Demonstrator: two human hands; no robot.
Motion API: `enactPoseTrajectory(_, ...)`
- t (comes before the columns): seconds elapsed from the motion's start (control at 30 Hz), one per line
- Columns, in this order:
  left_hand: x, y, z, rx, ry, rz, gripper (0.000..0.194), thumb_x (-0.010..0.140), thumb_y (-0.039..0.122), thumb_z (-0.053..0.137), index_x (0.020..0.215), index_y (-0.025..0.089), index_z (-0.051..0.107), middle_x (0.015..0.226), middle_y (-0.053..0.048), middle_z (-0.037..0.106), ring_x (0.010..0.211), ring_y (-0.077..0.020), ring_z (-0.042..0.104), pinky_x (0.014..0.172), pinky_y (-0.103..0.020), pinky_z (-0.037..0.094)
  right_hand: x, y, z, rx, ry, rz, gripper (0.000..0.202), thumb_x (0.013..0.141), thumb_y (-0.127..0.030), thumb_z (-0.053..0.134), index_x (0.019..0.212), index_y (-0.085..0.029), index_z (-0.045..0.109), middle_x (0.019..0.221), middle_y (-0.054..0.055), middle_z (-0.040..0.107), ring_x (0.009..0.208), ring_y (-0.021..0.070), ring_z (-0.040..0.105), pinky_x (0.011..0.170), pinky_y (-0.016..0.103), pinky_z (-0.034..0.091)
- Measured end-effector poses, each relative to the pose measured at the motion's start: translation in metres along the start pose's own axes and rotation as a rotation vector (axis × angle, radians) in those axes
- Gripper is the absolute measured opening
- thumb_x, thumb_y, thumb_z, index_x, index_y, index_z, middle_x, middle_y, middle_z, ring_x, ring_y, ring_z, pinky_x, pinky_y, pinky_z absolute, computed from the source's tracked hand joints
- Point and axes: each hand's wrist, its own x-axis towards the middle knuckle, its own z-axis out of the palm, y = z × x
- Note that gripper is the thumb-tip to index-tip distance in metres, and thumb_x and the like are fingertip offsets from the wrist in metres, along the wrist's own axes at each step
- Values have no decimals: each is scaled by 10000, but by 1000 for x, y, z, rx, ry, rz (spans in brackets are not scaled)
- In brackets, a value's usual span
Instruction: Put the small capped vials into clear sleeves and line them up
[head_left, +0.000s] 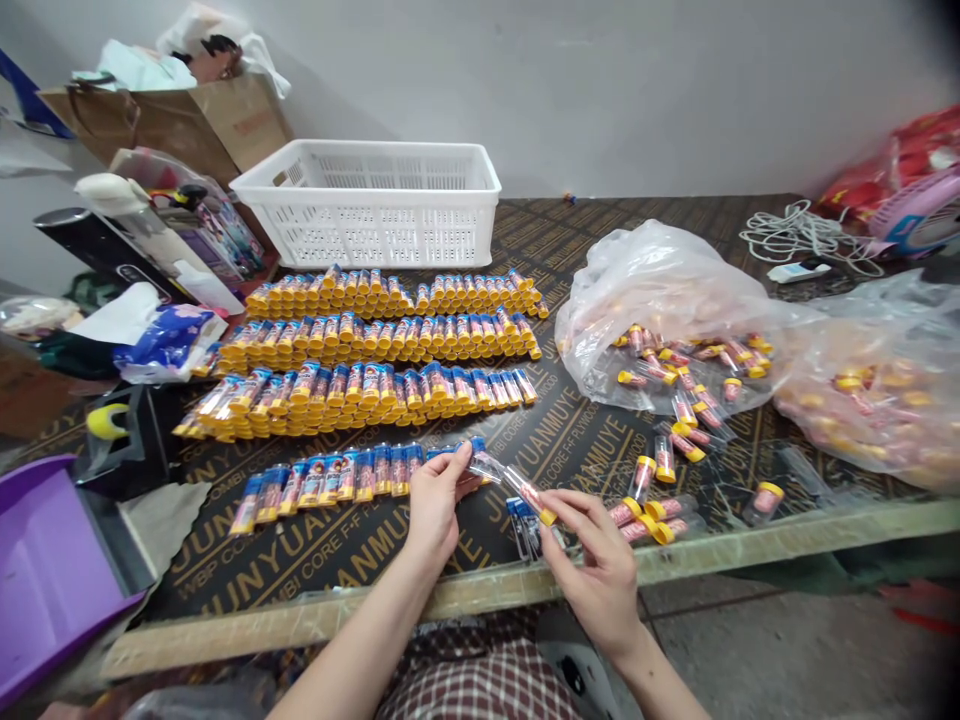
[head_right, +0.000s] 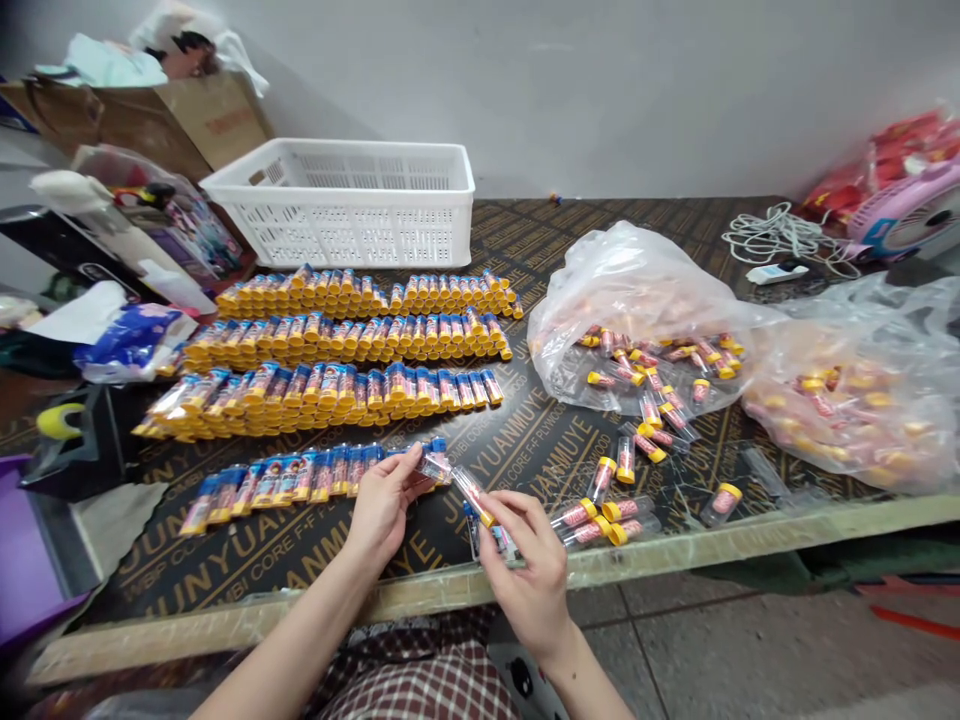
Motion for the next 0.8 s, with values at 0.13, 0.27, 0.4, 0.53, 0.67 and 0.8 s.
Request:
enactPoseTrajectory(0.13,-2,-1,2,15,10,29,337,518,394,833,617,117,669,613,-13,661,570,-101,580,582,-217,487,0,-6,4,-14,-25,-100,512,798,-25,555,1220,-313,591,1060,63,602,957,188,616,824,323,538)
enactPoseTrajectory(0.27,-8,-1,4,11,-72,9,315,580,384,807,639,118,648,627,-2,654,589,-96,587,597,-213,494,-1,-6,3,11,-60,-54,451,823,-63,542,1209,-288,602,1066,70,607,976,191,610,842,332,533)
enactPoseTrajectory(0.4,-17,1,6,-15,-195,-77,316,577,308,825,763,138,635,688,-3,680,618,-106,621,603,-221,512,-2,1,-1,74,-128,48,373,856,-84,494,1156,-264,624,1036,63,605,956,174,607,820,308,532)
enactPoseTrajectory(0.53,-26,3,5,72,-345,-196,378,568,294,834,848,113,656,716,-40,699,615,-121,635,601,-235,521,1,9,-3,15,-124,11,515,790,-77,544,1263,-278,526,1100,69,541,1017,197,565,880,361,505)
enactPoseTrajectory(0.67,-33,0,3,155,-474,-287,369,597,348,811,810,74,686,706,-68,694,605,-121,620,599,-238,513,6,11,-4,99,-217,-7,789,678,-50,545,1401,-268,317,1408,101,342,1282,280,389,1015,466,421)
enactPoseTrajectory(0.8,-37,-3,2,207,-486,-320,372,561,350,829,777,81,690,685,-55,684,587,-115,604,576,-227,495,8,11,-5,252,-393,-24,867,628,-31,507,1426,-257,258,1451,91,331,1302,275,399,1059,461,397)
